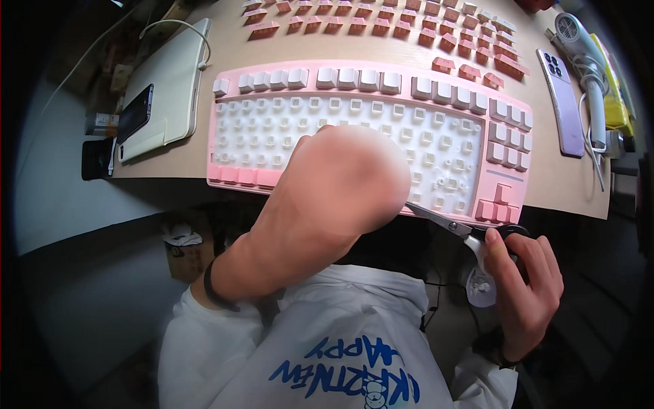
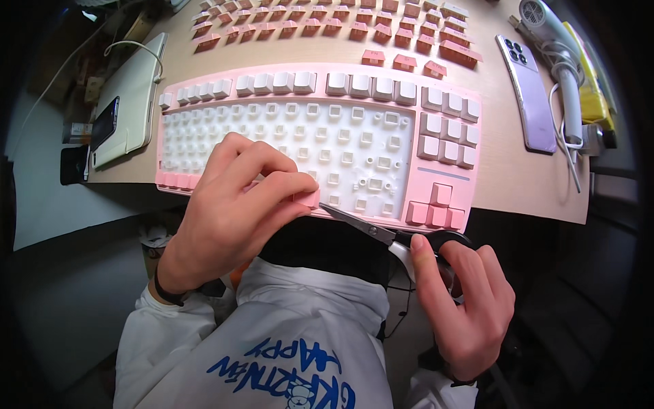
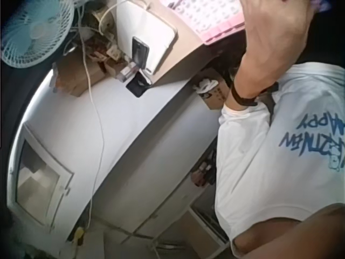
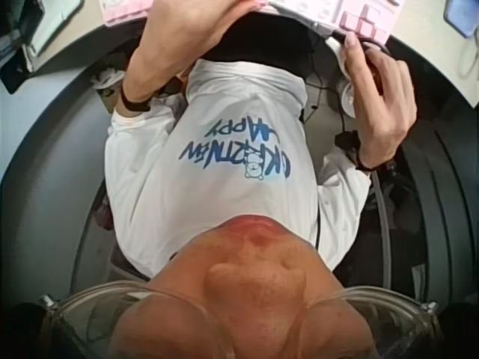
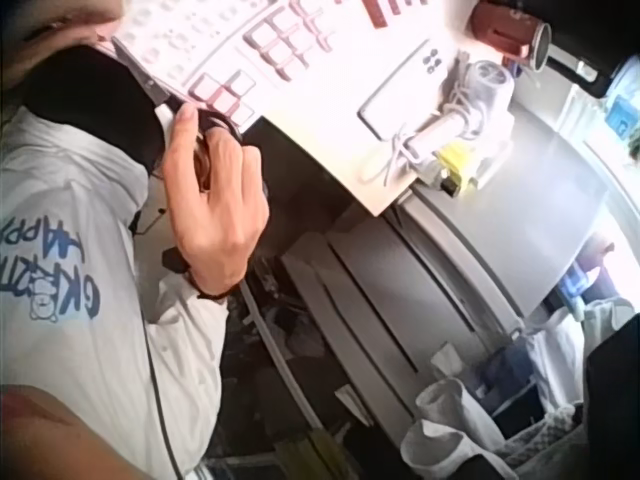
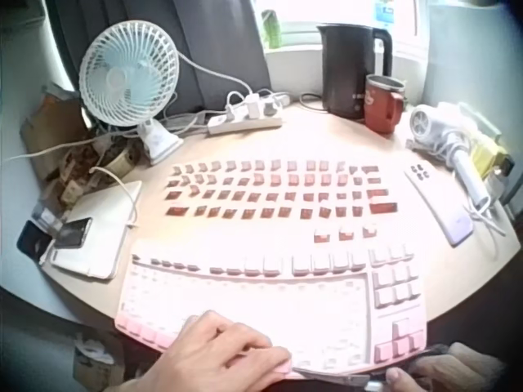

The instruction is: Manually assemble keycaps onto a mechanical keyboard frame using scissors to trim or place components.

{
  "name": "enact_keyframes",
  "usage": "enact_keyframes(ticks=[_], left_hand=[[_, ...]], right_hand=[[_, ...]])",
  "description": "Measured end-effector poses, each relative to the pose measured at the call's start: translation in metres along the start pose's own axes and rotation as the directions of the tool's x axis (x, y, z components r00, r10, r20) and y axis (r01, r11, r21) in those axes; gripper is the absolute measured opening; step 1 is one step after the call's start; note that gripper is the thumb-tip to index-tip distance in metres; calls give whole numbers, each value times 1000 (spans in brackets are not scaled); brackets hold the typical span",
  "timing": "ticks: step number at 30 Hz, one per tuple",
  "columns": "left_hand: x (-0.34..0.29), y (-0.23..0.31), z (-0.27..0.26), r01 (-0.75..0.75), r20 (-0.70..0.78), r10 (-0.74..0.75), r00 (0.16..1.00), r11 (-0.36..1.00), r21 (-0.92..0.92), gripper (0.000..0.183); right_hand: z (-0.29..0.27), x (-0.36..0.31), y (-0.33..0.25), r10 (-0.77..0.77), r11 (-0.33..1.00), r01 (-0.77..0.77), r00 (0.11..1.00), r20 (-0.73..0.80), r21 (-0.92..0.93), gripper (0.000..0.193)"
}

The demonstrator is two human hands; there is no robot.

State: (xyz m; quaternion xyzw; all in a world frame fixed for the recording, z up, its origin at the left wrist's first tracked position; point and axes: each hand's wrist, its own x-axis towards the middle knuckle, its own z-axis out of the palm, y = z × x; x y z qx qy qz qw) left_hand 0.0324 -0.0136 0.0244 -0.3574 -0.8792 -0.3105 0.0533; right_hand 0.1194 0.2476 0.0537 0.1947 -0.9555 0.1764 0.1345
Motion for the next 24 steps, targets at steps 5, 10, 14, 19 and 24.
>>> enact_keyframes(ticks=[5, 10, 14, 19, 24], left_hand=[[0, 1, 4, 6, -11, -6, 1000, 1000, -19, 24], [-1, 1, 5, 15, -8, -15, 1000, 1000, -25, 24], [-1, 1, 5, 12, 1, -12, 1000, 999, -36, 24], [-2, 1, 3, 22, 3, -22, 1000, 998, -56, 25], [-1, 4, 0, 93, 25, -91, 996, 989, -112, 25]], right_hand=[[13, -6, 9, 30, 997, -26, 998, -50, 79, 38], [31, -20, 15, 86, 982, -64, 990, -116, 179, 36], [38, -25, 15, 89, 982, -62, 985, -148, 177, 36], [39, -26, 13, 105, 975, -72, 983, -153, 208, 34], [47, -32, 9, 125, 955, -71, 977, -172, 289, 33]])
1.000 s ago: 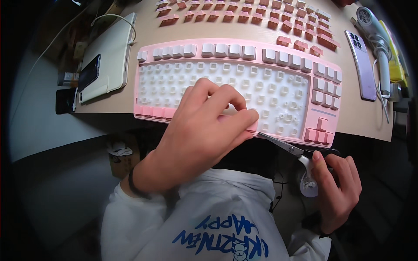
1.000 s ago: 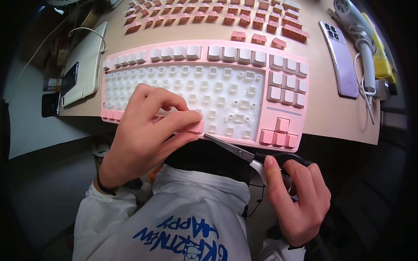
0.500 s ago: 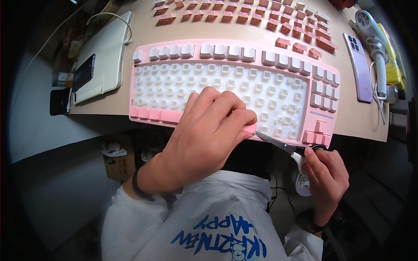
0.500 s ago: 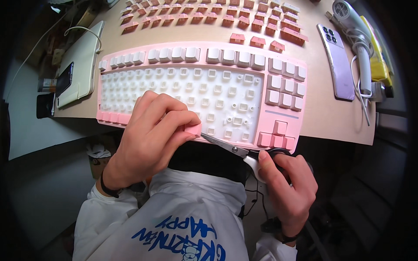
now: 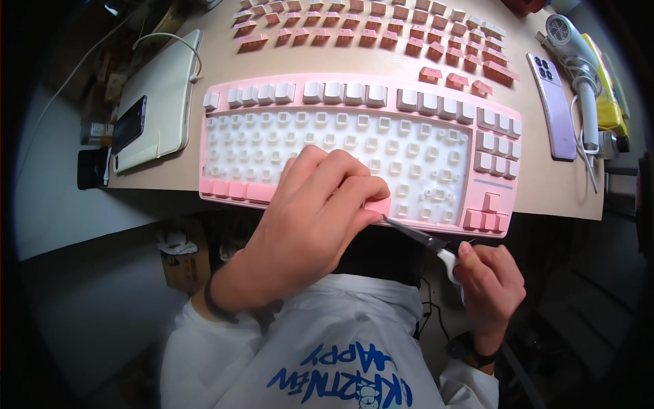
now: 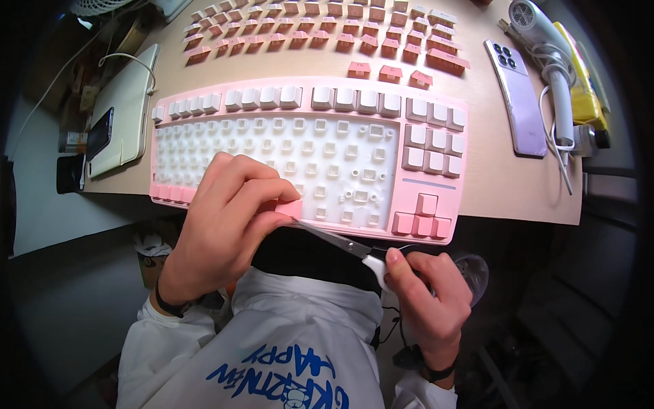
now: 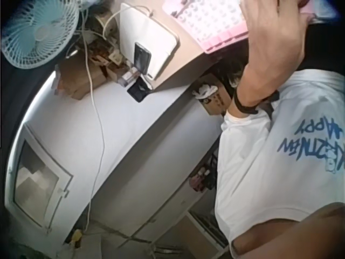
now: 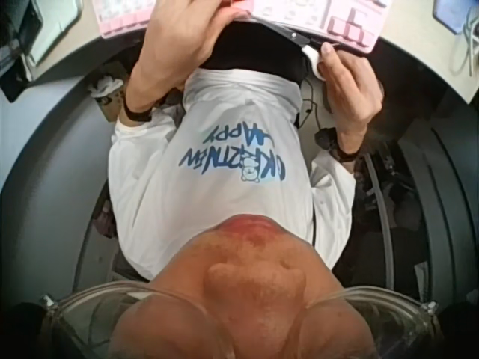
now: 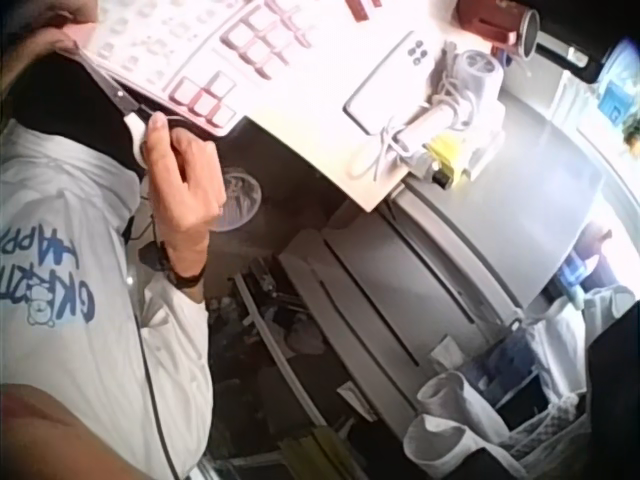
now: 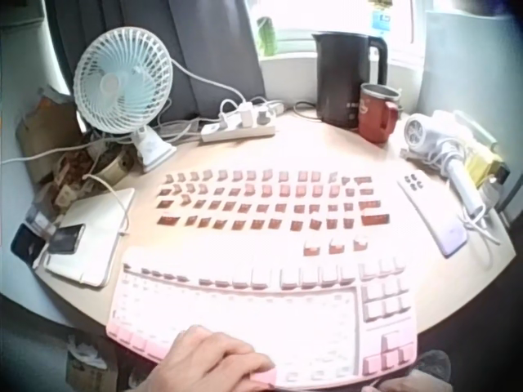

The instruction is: Manually assemble keycaps onto a mechanical keyboard frame using scissors to trim or place components.

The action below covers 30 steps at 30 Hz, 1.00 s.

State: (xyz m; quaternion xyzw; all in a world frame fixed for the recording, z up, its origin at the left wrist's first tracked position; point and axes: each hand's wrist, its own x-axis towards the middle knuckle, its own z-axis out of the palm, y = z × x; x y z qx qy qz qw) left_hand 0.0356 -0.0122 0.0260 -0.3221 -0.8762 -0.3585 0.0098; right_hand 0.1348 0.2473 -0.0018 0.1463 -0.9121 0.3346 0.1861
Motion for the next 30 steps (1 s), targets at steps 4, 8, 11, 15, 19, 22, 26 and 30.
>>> enact_keyframes(ticks=[4, 8, 11, 15, 19, 22, 26, 30], left_hand=[[7, 0, -11, -44, -29, 46, 999, 996, 74, 27], [25, 2, -39, -27, -64, 36, 997, 990, 140, 27], [55, -4, -49, -57, -74, 77, 994, 968, 244, 27], [101, -29, -52, -185, 3, 192, 981, 939, 290, 22], [133, -51, -43, -188, 132, 152, 980, 925, 329, 19], [147, -58, -31, -160, 230, 107, 967, 961, 225, 19], [157, -57, -26, -67, 282, 0, 959, 971, 230, 19], [158, -57, -22, -66, 274, 0, 962, 970, 233, 17]], right_hand=[[4, 0, 0, 0, 1000, 1, 1000, 16, -22, 35], [-4, -7, 3, 47, 999, -48, 999, -16, -16, 38], [-7, -13, 7, 69, 998, -69, 997, -38, 8, 41], [-7, -15, 10, 48, 999, -47, 997, -58, 23, 42], [-9, -16, 16, 63, 997, -60, 997, -53, 41, 42], [-12, -17, 20, 78, 996, -75, 996, -50, 44, 42], [-14, -20, 25, 94, 994, -91, 994, -48, 64, 42], [-14, -20, 28, 102, 992, -100, 994, -26, 73, 41]])
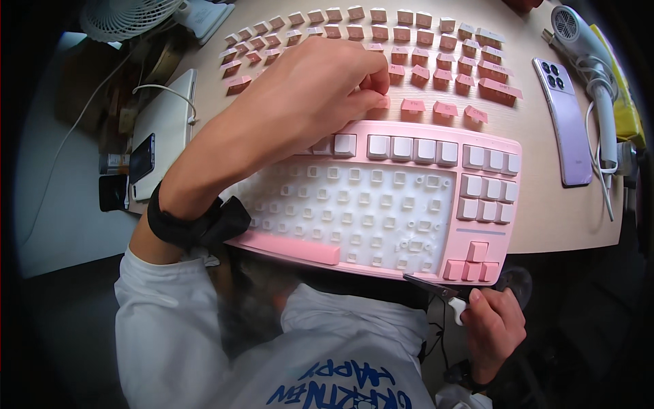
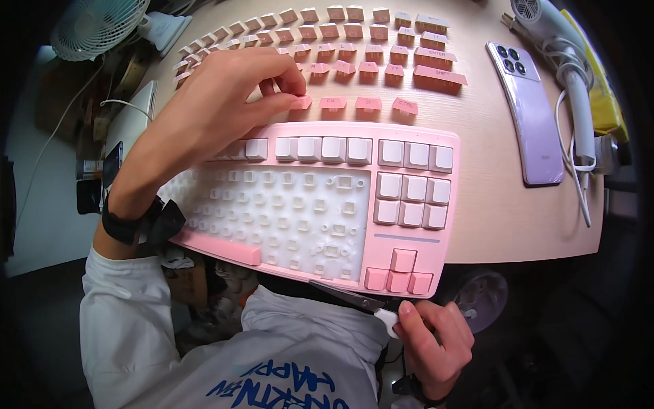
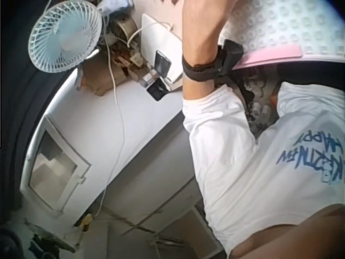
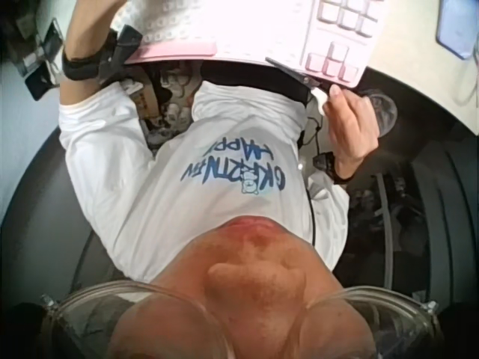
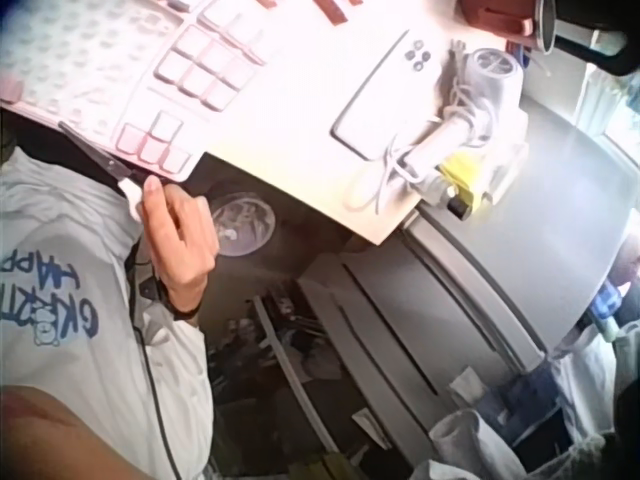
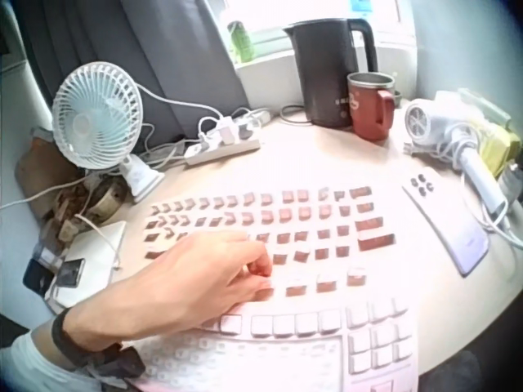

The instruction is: Manually assemble keycaps onto a mechanical keyboard frame using scissors to trim or place components.

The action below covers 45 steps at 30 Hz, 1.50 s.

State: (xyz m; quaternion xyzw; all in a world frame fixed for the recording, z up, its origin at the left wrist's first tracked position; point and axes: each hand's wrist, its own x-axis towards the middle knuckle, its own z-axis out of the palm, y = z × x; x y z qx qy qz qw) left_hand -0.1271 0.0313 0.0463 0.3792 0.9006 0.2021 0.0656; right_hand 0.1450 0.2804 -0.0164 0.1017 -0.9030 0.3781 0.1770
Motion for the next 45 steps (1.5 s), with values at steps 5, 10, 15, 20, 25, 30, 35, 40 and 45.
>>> enact_keyframes(ticks=[5, 10, 15, 20, 25, 30, 35, 40, 45], left_hand=[[-1, 2, 2, -62, -20, 64, 998, 996, 63, 16], [-5, 1, 5, -83, -55, 88, 995, 993, 80, 16], [-15, 2, 3, -121, -204, 146, 968, 984, 130, 18], [-56, 23, -30, -108, -256, 148, 955, 980, 165, 18], [-138, 57, -24, 17, -244, -9, 970, 999, 30, 33], [-166, 63, 25, 63, -239, -74, 968, 997, -54, 45], [-164, 57, 34, 13, -321, -38, 946, 997, -78, 39], [-164, 51, 38, -32, -311, 12, 950, 998, -58, 28], [-161, 49, 41, -75, -327, 54, 943, 996, -51, 27]], right_hand=[[-1, 1, 2, -5, 1000, 4, 1000, 13, 15, 41], [0, 0, 0, -10, 1000, 10, 1000, 18, 10, 41], [1, -1, -5, -17, 1000, 17, 1000, -4, -16, 43], [-4, 3, -14, -55, 996, 54, 998, -14, -70, 47], [-14, 21, -31, -63, 995, 74, 986, 151, -66, 42], [-3, 42, -56, -105, 959, 149, 977, 187, -242, 34], [-5, 50, -76, -127, 928, 195, 967, 223, -318, 34], [-1, 53, -78, -159, 918, 234, 957, 243, -319, 33], [-6, 55, -83, -180, 887, 262, 954, 238, -380, 35]])
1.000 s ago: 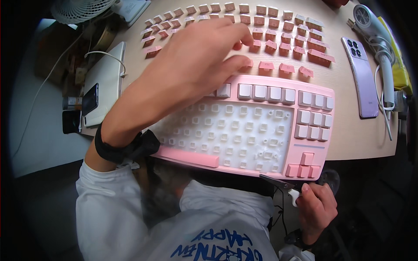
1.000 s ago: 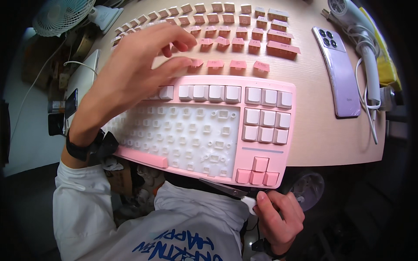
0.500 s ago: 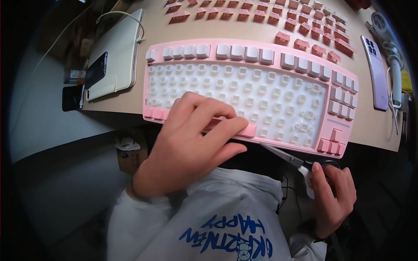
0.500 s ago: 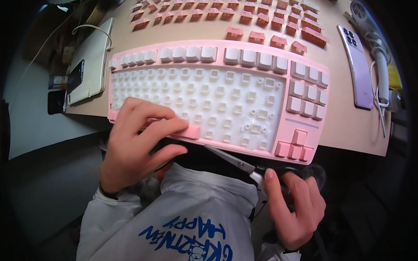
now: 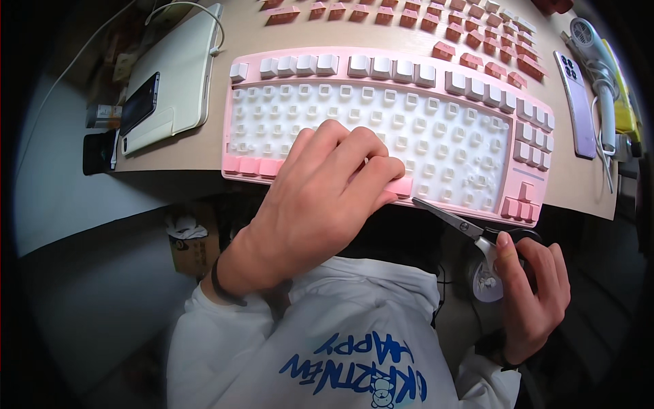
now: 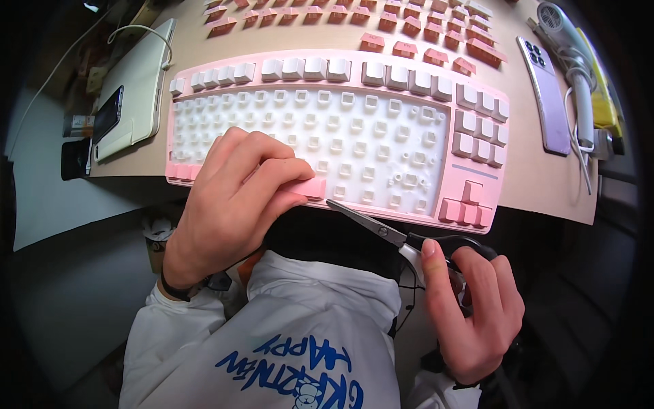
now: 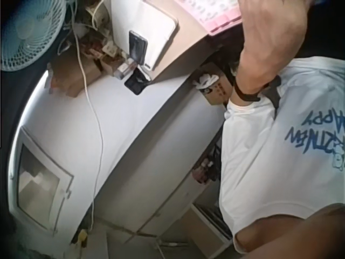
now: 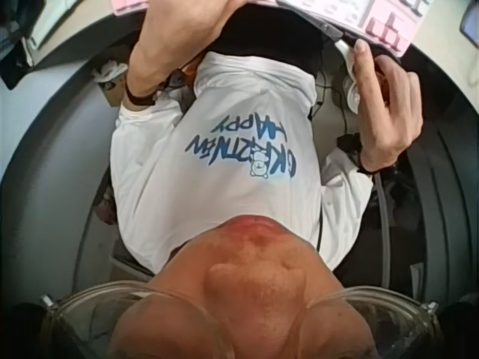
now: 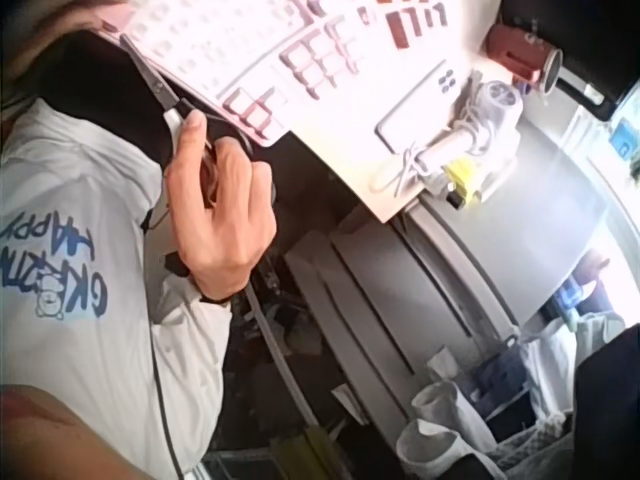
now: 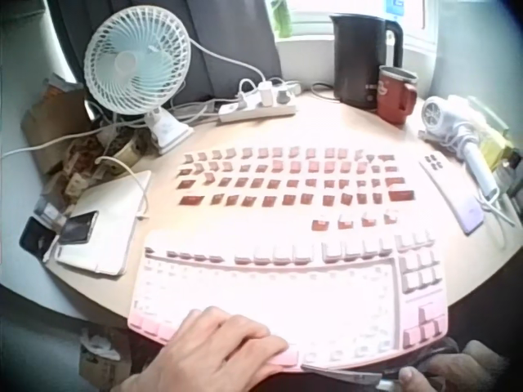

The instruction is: Manually assemble keycaps onto a mechanical keyboard frame using scissors to trim or place components.

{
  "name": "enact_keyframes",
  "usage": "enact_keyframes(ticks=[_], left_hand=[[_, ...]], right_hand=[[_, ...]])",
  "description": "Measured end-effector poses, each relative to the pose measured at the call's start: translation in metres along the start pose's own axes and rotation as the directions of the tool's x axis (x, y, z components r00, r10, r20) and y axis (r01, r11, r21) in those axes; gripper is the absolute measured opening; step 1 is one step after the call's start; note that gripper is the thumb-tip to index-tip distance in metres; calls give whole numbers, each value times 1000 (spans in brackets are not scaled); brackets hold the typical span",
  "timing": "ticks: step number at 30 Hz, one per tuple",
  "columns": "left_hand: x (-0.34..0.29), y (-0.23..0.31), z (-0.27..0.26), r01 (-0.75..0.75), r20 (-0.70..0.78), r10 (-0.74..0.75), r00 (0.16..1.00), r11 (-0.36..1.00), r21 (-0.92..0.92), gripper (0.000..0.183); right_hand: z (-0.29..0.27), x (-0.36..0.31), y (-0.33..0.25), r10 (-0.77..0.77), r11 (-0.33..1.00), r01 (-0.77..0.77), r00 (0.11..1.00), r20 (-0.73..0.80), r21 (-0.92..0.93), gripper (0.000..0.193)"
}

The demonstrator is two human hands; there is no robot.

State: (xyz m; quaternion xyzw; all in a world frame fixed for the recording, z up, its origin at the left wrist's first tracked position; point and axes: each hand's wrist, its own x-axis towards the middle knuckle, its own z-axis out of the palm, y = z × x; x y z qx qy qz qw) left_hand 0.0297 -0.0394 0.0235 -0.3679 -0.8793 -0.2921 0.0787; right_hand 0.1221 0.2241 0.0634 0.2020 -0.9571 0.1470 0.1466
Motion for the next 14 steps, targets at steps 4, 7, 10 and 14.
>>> enact_keyframes(ticks=[4, 7, 10, 14], left_hand=[[1, -3, 3, -12, 7, 12, 1000, 1000, -5, 27], [-1, 0, 2, 17, 21, -17, 1000, 1000, -2, 26], [-1, -1, 2, 16, 22, -16, 1000, 1000, -5, 25], [0, -2, 3, 25, 34, -24, 999, 999, -25, 24]], right_hand=[[2, 2, 1, 11, 1000, -11, 1000, -4, 3, 37], [7, 1, 6, 7, 998, -8, 1000, 24, 65, 37], [13, 0, 8, 41, 991, -40, 999, 2, 124, 38], [25, -8, 16, 84, 979, -78, 996, -25, 187, 36]])
